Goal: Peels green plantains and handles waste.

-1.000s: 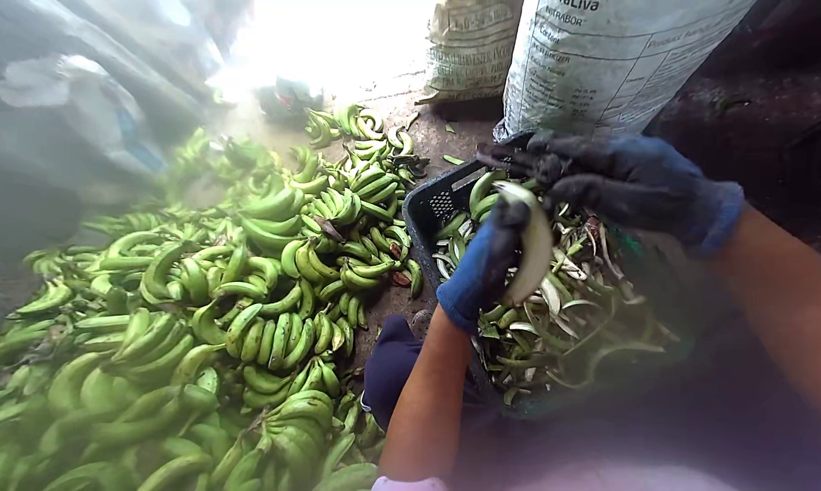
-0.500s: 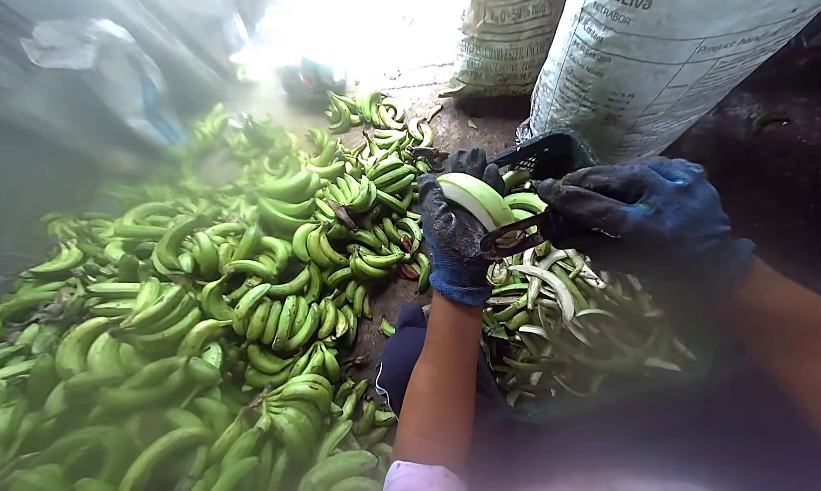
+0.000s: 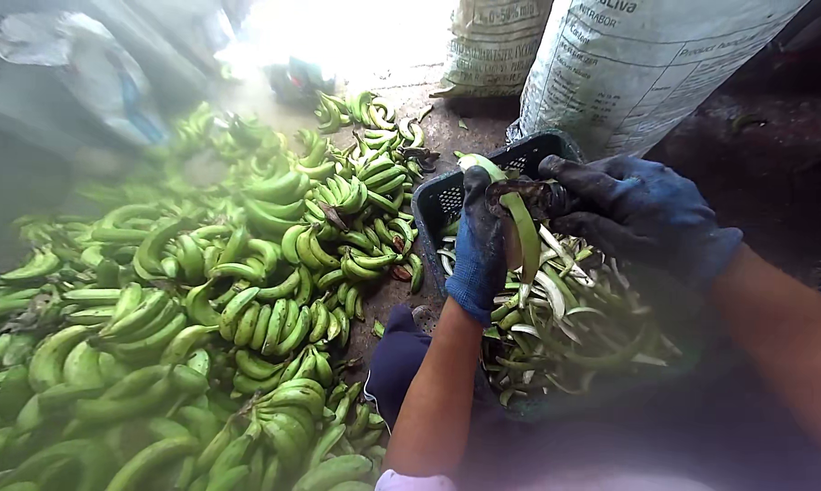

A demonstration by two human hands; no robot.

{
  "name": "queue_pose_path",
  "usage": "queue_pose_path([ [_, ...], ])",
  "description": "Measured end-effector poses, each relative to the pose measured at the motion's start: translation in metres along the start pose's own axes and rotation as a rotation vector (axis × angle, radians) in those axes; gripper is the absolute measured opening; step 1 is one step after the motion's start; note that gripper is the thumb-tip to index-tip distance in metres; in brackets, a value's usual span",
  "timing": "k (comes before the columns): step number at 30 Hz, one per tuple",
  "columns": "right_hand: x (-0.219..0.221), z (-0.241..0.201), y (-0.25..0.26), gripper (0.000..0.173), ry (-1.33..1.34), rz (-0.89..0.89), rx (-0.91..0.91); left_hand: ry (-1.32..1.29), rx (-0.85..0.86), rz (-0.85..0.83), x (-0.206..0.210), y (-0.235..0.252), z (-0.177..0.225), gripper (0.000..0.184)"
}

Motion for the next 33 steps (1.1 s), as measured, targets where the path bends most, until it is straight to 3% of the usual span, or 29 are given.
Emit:
queue_pose_path([
  [3, 0.004, 0.008, 0.005, 0.053, 0.105, -0.071, 0.137, 0.335, -0.097, -0.127, 0.000, -0.012, -0.002, 0.043],
  [7, 0.019, 0.060, 0.007, 0.038, 0.358, -0.229, 0.337, 0.509, -0.105, -0.489, 0.021, -0.014, -0.006, 0.055],
  [10, 0.025, 0.053, 0.002, 0.043, 0.593, -0.221, 0.456, 0.261, -0.343, -0.325, 0.008, -0.011, -0.016, 0.067],
  [13, 0.013, 0.023, -0.004, 0.050, 0.341, -0.125, 0.136, -0.181, -0.366, -0.092, -0.004, 0.004, -0.013, 0.048],
  [14, 0.011, 0.015, -0.007, 0.053, 0.251, -0.093, 0.010, -0.252, -0.322, -0.064, -0.008, 0.007, -0.012, 0.040],
  [16, 0.011, 0.004, -0.011, 0.060, 0.066, -0.050, -0.158, -0.327, -0.270, -0.083, -0.016, 0.008, -0.010, 0.044],
  [18, 0.014, 0.005, -0.017, 0.062, -0.064, -0.023, -0.248, -0.463, -0.272, -0.139, -0.021, 0.009, -0.006, 0.047],
  [21, 0.004, 0.000, -0.018, 0.052, -0.112, 0.113, -0.401, -0.711, -0.250, -0.132, -0.026, 0.014, -0.004, 0.034],
  [25, -0.004, -0.004, -0.017, 0.044, -0.158, 0.168, -0.441, -0.783, -0.267, -0.084, -0.023, 0.015, -0.003, 0.035],
  [27, -0.003, -0.001, -0.016, 0.050, -0.143, 0.121, -0.366, -0.633, -0.307, -0.069, -0.014, 0.007, 0.001, 0.041],
  [29, -0.003, 0.001, -0.014, 0.056, -0.055, 0.041, -0.187, -0.304, -0.196, -0.129, -0.010, -0.010, 0.008, 0.035],
  [31, -0.001, 0.007, -0.010, 0.053, 0.097, -0.039, 0.030, 0.016, -0.079, -0.184, -0.006, -0.019, 0.015, 0.040],
  [33, 0.015, 0.036, -0.012, 0.042, 0.248, -0.143, 0.330, 0.068, -0.080, -0.220, -0.003, -0.022, 0.017, 0.044],
])
Point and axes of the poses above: each hand's wrist, its own y-axis towards the middle knuckle, its own x-axis out of the palm, z = x × y, the point moved 3 cm from there along y, towards the middle knuckle, and after that the axes turned 8 degrees about -y, right-handed, at the moved point
